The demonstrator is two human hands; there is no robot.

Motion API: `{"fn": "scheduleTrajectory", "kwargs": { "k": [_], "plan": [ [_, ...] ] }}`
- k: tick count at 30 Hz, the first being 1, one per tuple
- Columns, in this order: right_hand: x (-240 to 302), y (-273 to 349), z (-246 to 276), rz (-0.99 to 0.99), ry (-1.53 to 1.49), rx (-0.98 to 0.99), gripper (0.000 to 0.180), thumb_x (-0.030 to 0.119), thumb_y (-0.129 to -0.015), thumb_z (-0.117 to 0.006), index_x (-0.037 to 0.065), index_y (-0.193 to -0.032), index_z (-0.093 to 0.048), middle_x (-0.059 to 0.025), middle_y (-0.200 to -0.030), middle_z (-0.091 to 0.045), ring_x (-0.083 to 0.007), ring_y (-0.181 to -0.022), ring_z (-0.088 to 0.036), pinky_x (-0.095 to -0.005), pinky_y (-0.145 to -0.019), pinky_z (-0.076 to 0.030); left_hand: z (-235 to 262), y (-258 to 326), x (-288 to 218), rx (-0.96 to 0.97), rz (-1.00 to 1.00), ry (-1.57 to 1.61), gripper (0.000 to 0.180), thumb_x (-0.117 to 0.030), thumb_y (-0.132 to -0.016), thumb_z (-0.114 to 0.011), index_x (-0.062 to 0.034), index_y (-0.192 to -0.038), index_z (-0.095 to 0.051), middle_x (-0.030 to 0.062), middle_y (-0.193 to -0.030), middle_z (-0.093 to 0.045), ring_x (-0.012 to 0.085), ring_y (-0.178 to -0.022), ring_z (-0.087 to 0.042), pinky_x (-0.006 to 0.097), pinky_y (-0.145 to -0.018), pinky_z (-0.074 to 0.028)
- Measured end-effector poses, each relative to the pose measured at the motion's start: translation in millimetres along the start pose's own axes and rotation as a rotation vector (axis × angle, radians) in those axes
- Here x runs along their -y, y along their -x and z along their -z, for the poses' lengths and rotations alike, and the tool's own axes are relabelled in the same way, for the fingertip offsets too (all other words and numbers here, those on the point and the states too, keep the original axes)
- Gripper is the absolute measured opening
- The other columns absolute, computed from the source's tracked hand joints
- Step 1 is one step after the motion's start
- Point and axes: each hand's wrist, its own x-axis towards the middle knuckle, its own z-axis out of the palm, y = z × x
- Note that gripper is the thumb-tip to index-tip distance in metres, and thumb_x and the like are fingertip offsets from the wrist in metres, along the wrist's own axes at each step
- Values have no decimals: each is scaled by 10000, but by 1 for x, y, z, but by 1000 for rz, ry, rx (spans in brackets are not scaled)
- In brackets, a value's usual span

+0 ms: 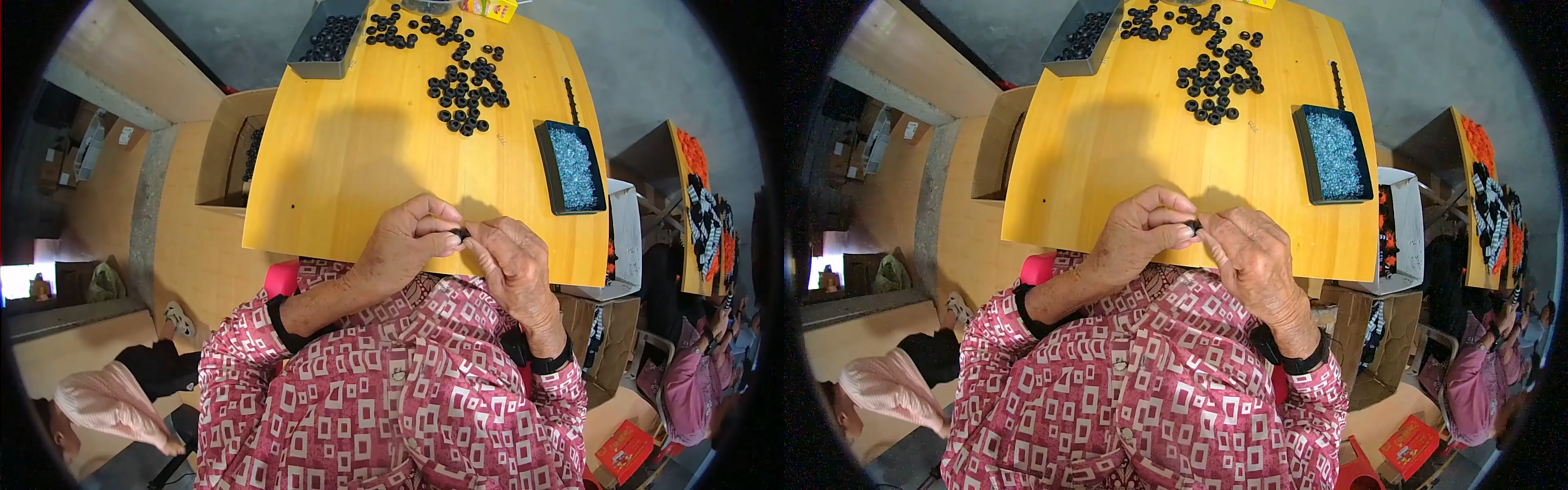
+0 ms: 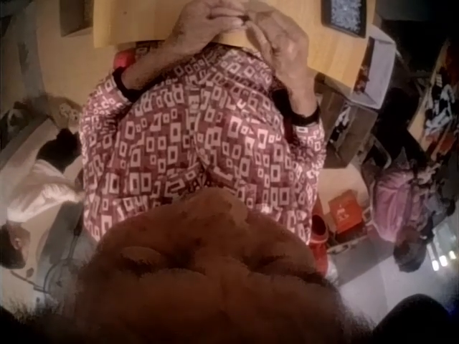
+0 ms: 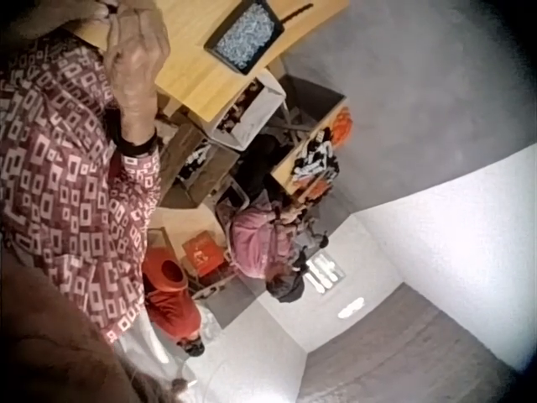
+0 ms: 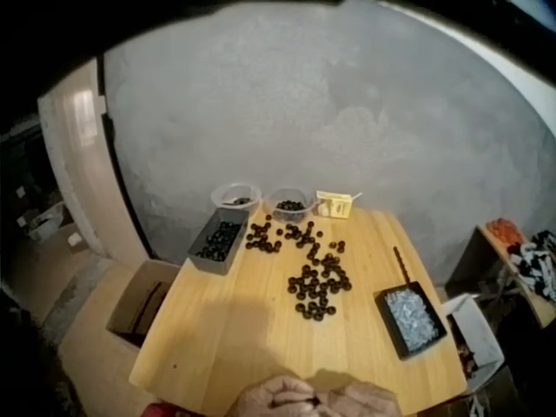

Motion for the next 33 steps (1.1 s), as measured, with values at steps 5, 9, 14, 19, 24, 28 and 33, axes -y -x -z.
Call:
{"fn": "scheduleTrajectory", "kwargs": {
  "k": [5,9,14,19,24,28,33],
  "plan": [
    [6,3,-1,-11,18,-30,238,33,-794,-718,-34,-1013,-652,-129,-790,-603,-276,-718,-626,-363,-650,-516,-3,1,-2,-4,41,8,270,6,-905,-624,-9,-1159,-534,73,-1019,-657,107,-932,-635,221,-816,-534],
    [11,6,-6,-59,8,-21,309,46,-774,-744,-42,-1050,-637,-127,-782,-601,-270,-716,-627,-360,-643,-514,-3,1,2,-35,51,69,288,4,-897,-634,-20,-1166,-534,60,-1018,-656,90,-923,-618,213,-808,-521],
    [11,8,-13,-68,107,-56,345,63,-758,-763,-34,-1062,-632,-118,-780,-588,-271,-687,-612,-358,-634,-507,-6,1,3,-29,20,66,314,-9,-895,-644,-27,-1195,-551,40,-1024,-652,69,-915,-598,197,-806,-497],
    [9,10,-11,-33,172,-79,324,74,-751,-758,-36,-1028,-631,-107,-764,-571,-258,-663,-599,-353,-613,-492,-6,-3,2,-22,58,-34,344,-38,-901,-637,12,-1233,-559,49,-979,-668,64,-898,-601,203,-790,-496],
    [11,10,-6,7,251,-65,336,94,-743,-752,-42,-1023,-625,-100,-755,-564,-246,-663,-596,-347,-604,-485,-2,-5,-8,54,79,-200,290,-92,-914,-628,49,-1167,-615,47,-903,-678,68,-844,-604,224,-756,-497],
    [17,10,-6,29,336,-24,329,85,-760,-739,-51,-1036,-623,-109,-758,-565,-245,-672,-594,-348,-602,-487,2,-8,-7,118,96,-235,245,-104,-919,-633,42,-1115,-649,40,-951,-675,68,-857,-605,223,-776,-500],
    [13,13,7,-79,125,26,323,29,-769,-718,-45,-1071,-634,-130,-788,-582,-267,-698,-605,-368,-628,-512,-4,-6,2,114,55,-170,215,-99,-912,-634,49,-1065,-657,21,-881,-664,52,-803,-592,216,-719,-494]
  ]
}}
